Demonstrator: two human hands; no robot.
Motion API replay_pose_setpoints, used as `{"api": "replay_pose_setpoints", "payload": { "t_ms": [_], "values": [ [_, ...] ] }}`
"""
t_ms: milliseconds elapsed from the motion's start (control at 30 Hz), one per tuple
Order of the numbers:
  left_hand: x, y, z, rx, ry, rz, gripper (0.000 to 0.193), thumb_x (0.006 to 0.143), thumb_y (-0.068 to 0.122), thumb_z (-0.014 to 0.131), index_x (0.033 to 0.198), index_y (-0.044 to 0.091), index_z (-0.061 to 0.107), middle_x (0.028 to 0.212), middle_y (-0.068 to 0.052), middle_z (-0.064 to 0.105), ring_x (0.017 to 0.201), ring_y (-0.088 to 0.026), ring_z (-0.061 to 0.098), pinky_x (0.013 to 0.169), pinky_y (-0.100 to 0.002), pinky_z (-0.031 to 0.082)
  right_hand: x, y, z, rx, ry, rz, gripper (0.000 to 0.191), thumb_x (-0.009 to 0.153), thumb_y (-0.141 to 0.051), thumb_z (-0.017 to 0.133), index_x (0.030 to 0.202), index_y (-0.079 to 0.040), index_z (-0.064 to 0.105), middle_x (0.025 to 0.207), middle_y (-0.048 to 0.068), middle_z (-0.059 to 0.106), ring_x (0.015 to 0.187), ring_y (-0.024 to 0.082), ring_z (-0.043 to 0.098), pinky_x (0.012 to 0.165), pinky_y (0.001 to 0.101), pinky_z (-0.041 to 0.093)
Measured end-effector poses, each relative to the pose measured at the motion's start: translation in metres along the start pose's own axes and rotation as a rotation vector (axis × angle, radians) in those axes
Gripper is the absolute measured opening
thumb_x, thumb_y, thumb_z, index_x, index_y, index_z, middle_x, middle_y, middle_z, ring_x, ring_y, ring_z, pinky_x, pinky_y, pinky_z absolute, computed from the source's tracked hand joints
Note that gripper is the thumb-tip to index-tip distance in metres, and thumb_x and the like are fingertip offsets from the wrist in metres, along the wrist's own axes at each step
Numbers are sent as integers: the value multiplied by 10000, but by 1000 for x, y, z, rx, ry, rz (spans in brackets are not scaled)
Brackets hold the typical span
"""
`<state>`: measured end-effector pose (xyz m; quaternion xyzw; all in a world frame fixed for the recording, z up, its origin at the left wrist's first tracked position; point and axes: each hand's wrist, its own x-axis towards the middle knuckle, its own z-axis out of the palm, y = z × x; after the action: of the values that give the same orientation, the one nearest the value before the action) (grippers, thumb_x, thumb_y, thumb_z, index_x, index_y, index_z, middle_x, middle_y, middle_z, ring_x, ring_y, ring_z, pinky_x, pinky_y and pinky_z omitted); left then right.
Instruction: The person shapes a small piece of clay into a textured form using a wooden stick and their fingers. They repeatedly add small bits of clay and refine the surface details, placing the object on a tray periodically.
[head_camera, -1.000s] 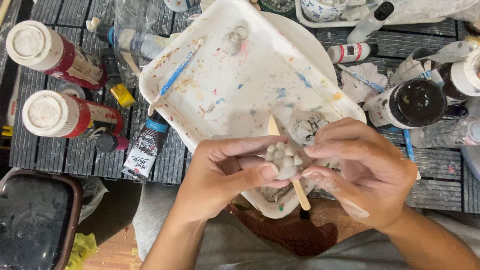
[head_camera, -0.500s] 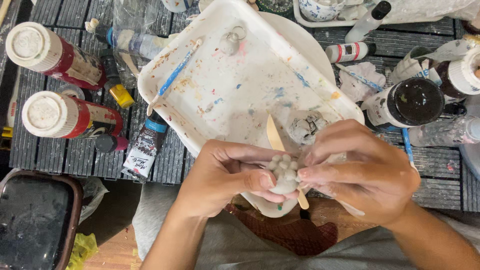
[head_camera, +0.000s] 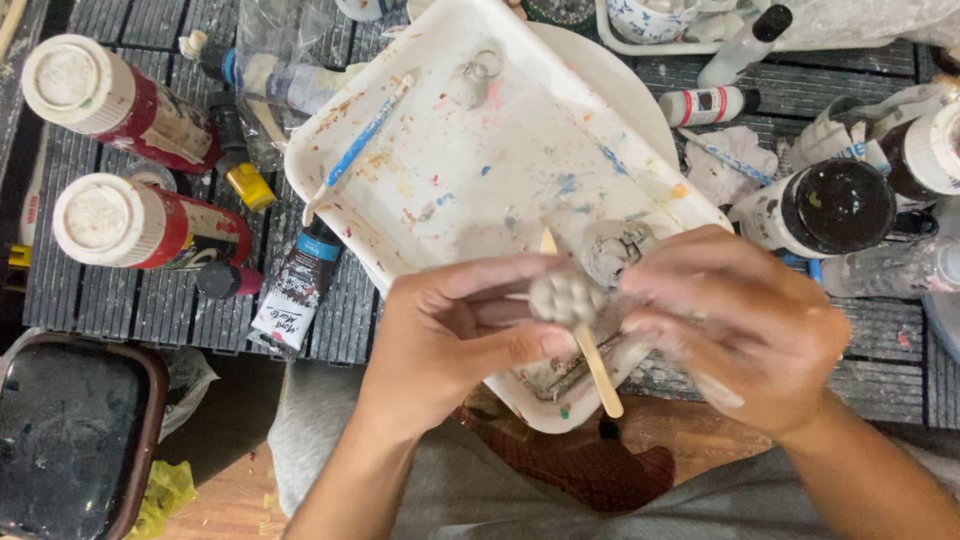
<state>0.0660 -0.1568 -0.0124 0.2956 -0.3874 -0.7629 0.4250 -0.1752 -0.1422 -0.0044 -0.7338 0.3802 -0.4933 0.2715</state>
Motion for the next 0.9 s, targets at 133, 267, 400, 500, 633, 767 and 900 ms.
{"api": "replay_pose_setpoints", "payload": {
  "t_ms": [133,267,400,500,633,767,900],
  "values": [
    [0,6,1,66,88,112,544,859,-180,708,1381,-101,578,1330,-228,677,1199,-267,704,1036,-375,616,-6,-5,-4,-62,1,88,348,885,-67,742,1204,34,645,1065,157,732,905,226,756,761,293,650],
    [0,4,4,69,95,163,534,882,-189,693,1396,-110,568,1370,-239,663,1240,-289,690,1070,-385,612,-7,-10,4,-207,-60,-67,323,886,-36,783,1190,1,681,1095,160,746,938,221,778,773,283,658],
    [-1,0,4,70,68,229,514,904,-192,697,1395,-108,570,1380,-248,665,1260,-299,684,1100,-396,601,-2,-23,7,-417,-97,-44,351,787,-37,840,1101,39,703,1022,180,741,909,268,744,762,360,588],
    [-3,0,0,59,12,216,506,901,-191,706,1381,-94,579,1385,-247,663,1256,-296,689,1084,-404,612,2,-29,6,-319,-36,8,356,784,-4,809,1108,65,678,1049,191,725,894,236,740,755,335,591],
    [-6,-1,-2,1,-67,196,493,906,-195,711,1372,-83,592,1375,-240,662,1246,-295,699,1065,-420,626,6,-34,3,-201,-8,36,324,805,21,789,1114,12,691,1095,182,708,962,246,733,783,313,606],
    [-9,0,-3,6,-130,164,485,917,-197,711,1376,-88,602,1391,-245,666,1256,-300,695,1100,-419,605,8,-32,1,-43,-37,89,324,765,22,793,1078,-1,716,1061,163,712,929,230,731,743,287,612],
    [-11,3,-7,6,-181,90,480,909,-191,713,1368,-99,609,1367,-255,675,1239,-303,702,1082,-420,607,9,-29,-2,-48,-96,66,322,730,-20,840,1042,-12,759,1006,134,722,916,216,706,739,300,574]
  ]
}}
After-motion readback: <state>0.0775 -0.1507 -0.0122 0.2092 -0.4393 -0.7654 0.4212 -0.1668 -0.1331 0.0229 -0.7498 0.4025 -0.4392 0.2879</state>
